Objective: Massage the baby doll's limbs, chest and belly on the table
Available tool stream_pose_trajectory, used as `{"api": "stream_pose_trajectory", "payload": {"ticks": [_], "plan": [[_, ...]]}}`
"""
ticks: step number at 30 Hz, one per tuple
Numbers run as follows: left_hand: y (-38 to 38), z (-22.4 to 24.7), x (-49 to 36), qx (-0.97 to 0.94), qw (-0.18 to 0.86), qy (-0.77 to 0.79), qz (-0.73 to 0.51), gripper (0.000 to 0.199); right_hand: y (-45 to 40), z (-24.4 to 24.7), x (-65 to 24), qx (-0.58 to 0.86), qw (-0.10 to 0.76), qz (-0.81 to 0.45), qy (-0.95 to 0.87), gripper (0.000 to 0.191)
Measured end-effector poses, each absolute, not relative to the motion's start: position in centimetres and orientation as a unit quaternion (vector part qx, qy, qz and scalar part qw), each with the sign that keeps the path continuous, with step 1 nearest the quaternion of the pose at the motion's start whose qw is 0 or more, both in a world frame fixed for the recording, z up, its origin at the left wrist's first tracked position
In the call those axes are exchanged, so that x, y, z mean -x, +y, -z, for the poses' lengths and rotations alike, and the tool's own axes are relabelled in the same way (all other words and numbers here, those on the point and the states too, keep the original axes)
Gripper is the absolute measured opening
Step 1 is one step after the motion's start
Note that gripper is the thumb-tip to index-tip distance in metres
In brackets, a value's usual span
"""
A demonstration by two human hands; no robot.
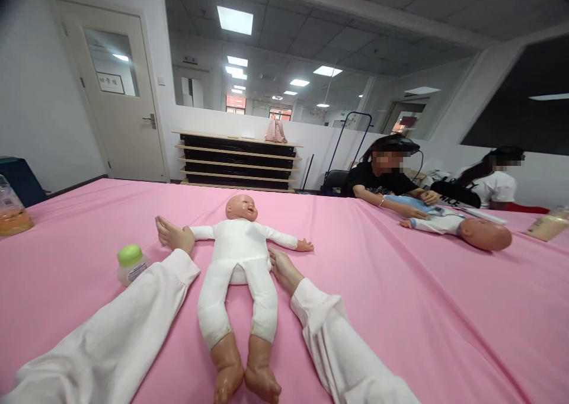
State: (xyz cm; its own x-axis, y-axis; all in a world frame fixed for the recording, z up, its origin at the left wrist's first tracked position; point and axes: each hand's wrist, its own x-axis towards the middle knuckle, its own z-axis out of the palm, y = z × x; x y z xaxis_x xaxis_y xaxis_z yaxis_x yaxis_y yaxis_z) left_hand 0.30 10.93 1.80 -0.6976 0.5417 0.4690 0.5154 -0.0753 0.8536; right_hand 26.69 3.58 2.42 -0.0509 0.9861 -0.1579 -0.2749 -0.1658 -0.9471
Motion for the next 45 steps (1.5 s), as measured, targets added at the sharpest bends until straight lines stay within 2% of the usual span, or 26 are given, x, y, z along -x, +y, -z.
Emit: {"api": "stream_pose_trajectory", "payload": {"ticks": [2, 5, 10, 15, 17, 22, 25, 27, 30, 34, 39, 43, 45], "plan": [[11.0, -1.7, -0.5, -0.425, -0.02, 0.663, -0.616, 0.07, 5.6, -2.5, -26.2, 0.448, 0.517, -0.659, -0.313, 0.011], [11.4, -1.0, -1.2, -0.564, -0.04, 0.581, -0.586, 0.063, 8.4, -2.2, -26.2, 0.41, 0.562, -0.678, -0.239, 0.018], [12.1, 0.6, -2.9, -0.784, 0.062, 0.447, -0.426, 0.044, 11.1, -1.1, -28.3, 0.356, 0.614, -0.686, -0.162, 0.041], [11.7, 0.7, -3.3, -0.801, 0.096, 0.449, -0.385, 0.043, 11.2, -0.8, -31.3, 0.326, 0.623, -0.695, -0.153, 0.051], [11.5, 0.5, -3.1, -0.8, 0.085, 0.445, -0.393, 0.042, 11.3, -0.9, -32.5, 0.322, 0.649, -0.675, -0.143, 0.045], [11.7, -1.8, -4.2, -0.76, 0.059, 0.508, -0.401, 0.037, 12.0, -1.1, -34.7, 0.334, 0.728, -0.585, -0.128, 0.014], [12.1, -5.0, -7.9, -0.734, 0.064, 0.512, -0.443, 0.035, 12.2, -1.2, -34.8, 0.332, 0.757, -0.548, -0.125, 0.012], [12.3, -7.2, -11.7, -0.769, 0.094, 0.44, -0.455, 0.034, 12.2, -1.1, -34.7, 0.334, 0.764, -0.533, -0.147, 0.019], [12.5, -9.2, -18.4, -0.825, 0.167, 0.366, -0.397, 0.035, 12.0, -0.9, -34.6, 0.338, 0.769, -0.51, -0.183, 0.025], [12.4, -8.4, -25.1, -0.785, 0.315, 0.318, -0.429, 0.03, 11.7, -0.9, -34.4, 0.304, 0.792, -0.495, -0.191, 0.021], [12.4, -5.2, -26.6, -0.756, 0.391, 0.302, -0.43, 0.026, 11.8, -0.9, -33.4, 0.318, 0.803, -0.466, -0.192, 0.022], [12.7, -3.9, -25.9, -0.738, 0.425, 0.302, -0.428, 0.026, 12.0, -0.2, -32.9, 0.373, 0.762, -0.436, -0.299, 0.031], [12.8, -3.7, -25.8, -0.731, 0.437, 0.304, -0.428, 0.028, 11.9, 0.0, -32.9, 0.404, 0.753, -0.382, -0.352, 0.035]]}}
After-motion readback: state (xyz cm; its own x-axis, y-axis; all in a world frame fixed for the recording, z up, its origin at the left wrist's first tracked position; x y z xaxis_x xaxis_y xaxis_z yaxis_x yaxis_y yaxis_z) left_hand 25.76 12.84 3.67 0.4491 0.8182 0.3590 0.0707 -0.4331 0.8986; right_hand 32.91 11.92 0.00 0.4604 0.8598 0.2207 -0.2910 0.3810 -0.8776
